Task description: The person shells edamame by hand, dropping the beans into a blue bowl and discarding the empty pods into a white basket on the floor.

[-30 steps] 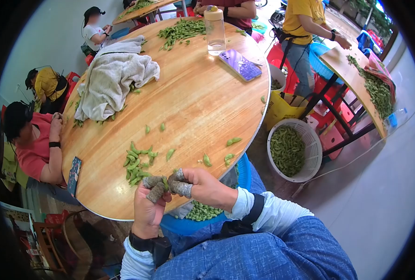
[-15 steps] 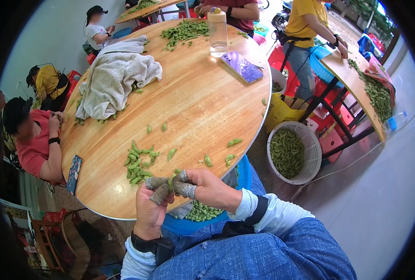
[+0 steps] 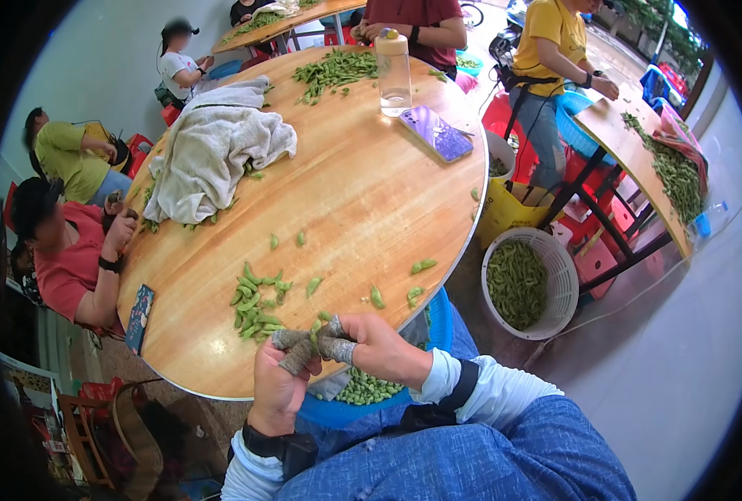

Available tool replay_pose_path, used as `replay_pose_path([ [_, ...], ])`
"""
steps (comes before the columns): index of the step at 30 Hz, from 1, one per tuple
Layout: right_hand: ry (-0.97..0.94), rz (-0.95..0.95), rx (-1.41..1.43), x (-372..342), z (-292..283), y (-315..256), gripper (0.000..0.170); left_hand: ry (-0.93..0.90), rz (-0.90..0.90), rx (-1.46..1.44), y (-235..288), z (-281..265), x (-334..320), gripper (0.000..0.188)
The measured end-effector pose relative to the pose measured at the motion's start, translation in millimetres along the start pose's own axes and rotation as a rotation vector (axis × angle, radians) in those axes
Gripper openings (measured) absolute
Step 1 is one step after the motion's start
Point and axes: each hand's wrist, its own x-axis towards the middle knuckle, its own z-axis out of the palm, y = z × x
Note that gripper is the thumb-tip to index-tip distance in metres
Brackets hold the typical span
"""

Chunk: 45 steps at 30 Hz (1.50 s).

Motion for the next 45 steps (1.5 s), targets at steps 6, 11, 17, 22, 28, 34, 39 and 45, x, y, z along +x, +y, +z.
replay_pose_path([
  [6,0.024,-0.013,-0.015,0,4,-2,0.01,0.044,0.019,0.072,0,5,0,0.012],
  [11,0.027,-0.021,0.002,5,4,4,0.011,0.062,0.026,0.079,-1,2,1,0.012],
  [17,0.031,-0.02,0.05,7,1,6,0.011,0.026,0.032,0.107,-3,3,4,0.015],
  [22,0.114,0.013,-0.013,3,-4,-3,0.011,0.016,0.324,0.721,-5,9,-2,0.022],
  [28,0.042,-0.05,-0.044,2,-4,-3,0.012,-0.079,0.823,1.488,4,12,-2,0.024],
  [34,0.007,-0.073,-0.053,-3,-1,5,0.014,-0.034,0.422,0.923,-1,7,-5,0.01],
  [39,0.079,-0.008,0.053,-3,-1,-1,0.014,-0.006,0.145,0.534,2,8,-8,0.008],
  [45,0.008,-0.015,0.019,-3,-8,5,0.013,-0.111,0.33,1.016,5,6,-11,0.006],
])
